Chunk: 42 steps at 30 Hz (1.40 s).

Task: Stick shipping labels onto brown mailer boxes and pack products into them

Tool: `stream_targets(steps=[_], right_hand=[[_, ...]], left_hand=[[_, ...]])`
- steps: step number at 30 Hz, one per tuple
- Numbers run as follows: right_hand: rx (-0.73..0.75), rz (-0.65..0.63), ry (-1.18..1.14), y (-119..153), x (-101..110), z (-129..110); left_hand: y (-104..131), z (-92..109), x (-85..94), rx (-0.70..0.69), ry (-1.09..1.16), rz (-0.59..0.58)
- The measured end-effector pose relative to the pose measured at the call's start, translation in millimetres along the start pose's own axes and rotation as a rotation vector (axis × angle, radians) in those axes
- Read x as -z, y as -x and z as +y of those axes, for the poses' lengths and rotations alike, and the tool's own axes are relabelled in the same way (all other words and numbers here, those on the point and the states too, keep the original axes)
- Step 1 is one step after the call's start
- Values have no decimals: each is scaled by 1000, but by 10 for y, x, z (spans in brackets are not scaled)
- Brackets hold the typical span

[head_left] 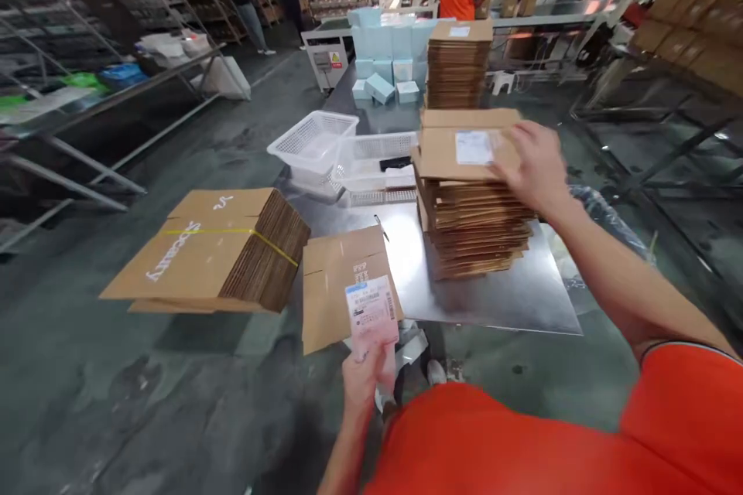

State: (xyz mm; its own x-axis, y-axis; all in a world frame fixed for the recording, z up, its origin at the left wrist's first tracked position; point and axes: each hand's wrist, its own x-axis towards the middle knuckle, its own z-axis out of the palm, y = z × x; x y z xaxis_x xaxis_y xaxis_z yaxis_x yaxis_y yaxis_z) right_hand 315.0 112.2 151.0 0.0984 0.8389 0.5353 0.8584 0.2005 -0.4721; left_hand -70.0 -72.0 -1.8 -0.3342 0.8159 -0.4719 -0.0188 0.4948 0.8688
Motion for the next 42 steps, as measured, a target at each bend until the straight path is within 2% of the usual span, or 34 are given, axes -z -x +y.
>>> stream_targets(steps=[1,2,4,5,7,9,11,14,18,19,22,25,27,31,33,35,37,38,40,42], right_hand=[[90,-151,-163,175,-190,-270],[136,-362,-351,366,-394,-542],[127,-776,-636,752,-793,-1013],[88,-925,-724,928,-970,-1188],[-13,-1065,-822,1220,-1253,-1414],[-92,-1089,-871,1422,-1435,-1524],[-117,-1094,-884,1551,-1538,-1589],[-144,-1061,-829,1670,-1637,-1672],[-176,-957,-673,1812,-1761,-1740],[-168,-953,-643,1852,-1786,-1752],[-145,-979,-606,1973,-1845,-1789],[-125,-984,-626,2036,-1960,-1794],[-129,-959,-623,2000,-2115,-1752],[-207,-812,-542,1759,-2533,-1645],[-204,-877,-559,1677,-2678,-1659],[-174,-1120,-663,1692,-2715,-1734],[-128,-1374,-744,1781,-2644,-1835],[-104,-1445,-746,1836,-2582,-1879],[-68,-1426,-690,1934,-2446,-1934],[-34,-1313,-630,2000,-2343,-1935]], left_hand=[[36,1,-32,3,3,-54],[68,7,-51,12,13,-100],[112,36,-36,32,28,-169],[122,61,-2,38,35,-210],[118,137,107,4,101,-325],[77,233,234,-82,208,-421],[5,316,342,-127,242,-399],[-109,361,444,-82,200,-321],[-183,315,525,-6,328,-470],[-199,299,535,3,331,-471],[-293,223,528,26,211,-311],[-429,57,491,43,102,-177],[-499,-111,489,40,96,-113],[-518,-460,572,83,140,-24],[-485,-560,622,115,176,8],[-450,-581,649,134,217,34],[-431,-537,652,134,261,45],[-427,-502,649,127,282,33],[-430,-430,639,112,302,-34],[-443,-380,624,107,258,-94]])
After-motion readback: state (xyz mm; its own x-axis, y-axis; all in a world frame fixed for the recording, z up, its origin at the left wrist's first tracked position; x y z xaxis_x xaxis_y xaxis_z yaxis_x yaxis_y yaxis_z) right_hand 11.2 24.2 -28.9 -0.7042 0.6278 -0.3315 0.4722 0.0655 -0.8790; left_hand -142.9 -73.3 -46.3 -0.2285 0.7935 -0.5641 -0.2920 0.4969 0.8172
